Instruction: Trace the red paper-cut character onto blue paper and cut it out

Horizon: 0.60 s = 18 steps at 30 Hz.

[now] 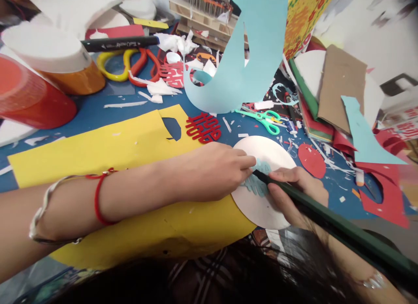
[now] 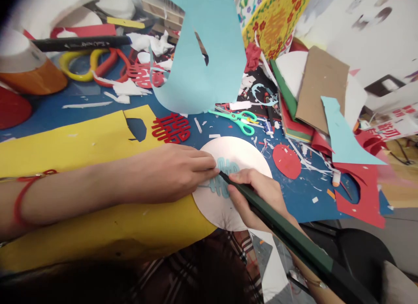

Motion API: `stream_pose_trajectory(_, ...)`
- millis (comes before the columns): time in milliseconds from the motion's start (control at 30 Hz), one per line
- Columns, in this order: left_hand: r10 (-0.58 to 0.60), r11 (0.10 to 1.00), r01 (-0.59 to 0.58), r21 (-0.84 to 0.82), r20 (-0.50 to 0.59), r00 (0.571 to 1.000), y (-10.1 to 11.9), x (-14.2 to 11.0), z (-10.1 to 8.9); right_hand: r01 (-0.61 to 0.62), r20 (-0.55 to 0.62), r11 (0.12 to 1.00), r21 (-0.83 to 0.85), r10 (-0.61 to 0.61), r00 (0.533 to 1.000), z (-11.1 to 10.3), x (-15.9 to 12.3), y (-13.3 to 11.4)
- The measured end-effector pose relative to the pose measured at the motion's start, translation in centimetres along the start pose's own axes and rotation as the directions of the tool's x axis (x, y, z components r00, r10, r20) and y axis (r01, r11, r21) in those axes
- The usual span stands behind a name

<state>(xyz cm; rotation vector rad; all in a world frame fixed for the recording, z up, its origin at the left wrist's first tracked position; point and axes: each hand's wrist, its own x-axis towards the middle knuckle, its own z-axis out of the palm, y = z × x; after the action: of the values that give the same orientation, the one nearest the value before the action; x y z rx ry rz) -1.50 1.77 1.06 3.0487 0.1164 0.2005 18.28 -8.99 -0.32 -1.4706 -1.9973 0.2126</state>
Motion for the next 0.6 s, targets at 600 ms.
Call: stream_pose_trajectory(600,-0.005,1.000,0.005,-0.006,-0.018,1.000,0.02,-0.14,0.07,0.098,0.012,0.994,0.056,-0.099,0.995,0.15,0.08,0.06)
